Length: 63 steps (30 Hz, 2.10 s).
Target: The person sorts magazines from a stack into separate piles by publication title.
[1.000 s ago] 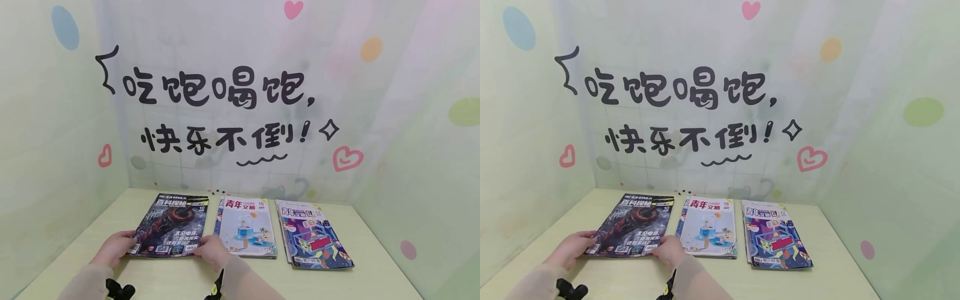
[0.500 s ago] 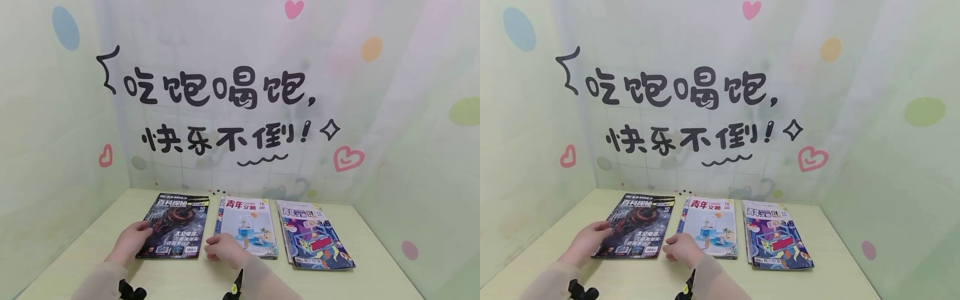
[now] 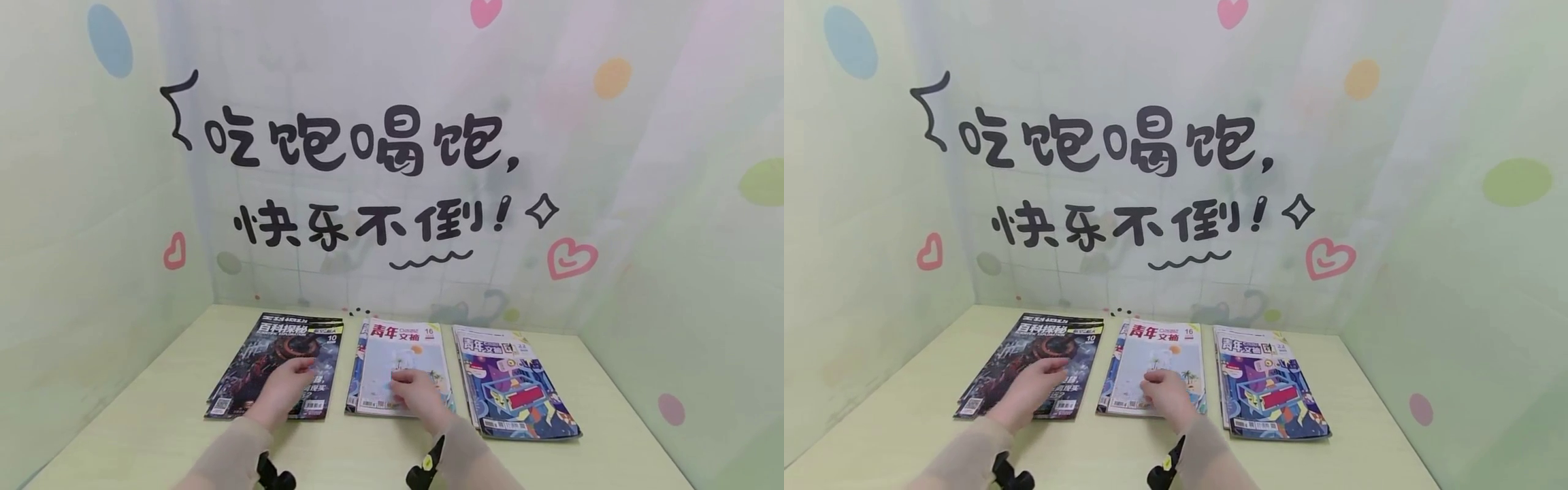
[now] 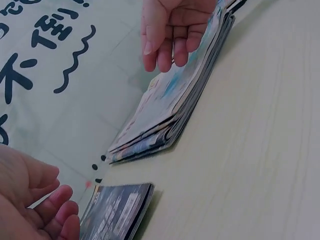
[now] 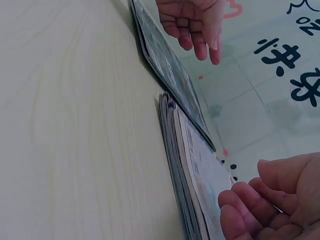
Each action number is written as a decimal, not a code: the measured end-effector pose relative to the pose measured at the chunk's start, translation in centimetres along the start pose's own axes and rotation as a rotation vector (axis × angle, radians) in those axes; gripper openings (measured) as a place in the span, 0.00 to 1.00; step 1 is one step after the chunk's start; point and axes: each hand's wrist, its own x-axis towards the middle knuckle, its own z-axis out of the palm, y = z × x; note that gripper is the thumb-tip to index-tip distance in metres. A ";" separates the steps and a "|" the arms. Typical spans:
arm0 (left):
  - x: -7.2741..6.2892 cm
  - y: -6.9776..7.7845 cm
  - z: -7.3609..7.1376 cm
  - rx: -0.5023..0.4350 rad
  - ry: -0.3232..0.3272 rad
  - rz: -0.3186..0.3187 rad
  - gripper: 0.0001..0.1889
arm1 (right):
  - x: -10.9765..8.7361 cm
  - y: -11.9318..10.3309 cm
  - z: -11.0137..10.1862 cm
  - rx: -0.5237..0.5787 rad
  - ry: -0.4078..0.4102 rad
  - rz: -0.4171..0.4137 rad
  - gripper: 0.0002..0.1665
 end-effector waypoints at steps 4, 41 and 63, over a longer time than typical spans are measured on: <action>0.2 1.2 3.0 -0.022 -0.018 0.012 0.21 | -0.2 0.8 -1.5 -0.047 0.065 0.002 0.18; 1.5 1.9 10.6 0.029 -0.019 -0.104 0.31 | 0.5 5.3 -4.3 -0.177 0.364 0.051 0.29; 1.4 1.6 10.3 -0.012 -0.033 -0.099 0.30 | 0.8 4.9 -4.6 -0.093 0.326 0.176 0.31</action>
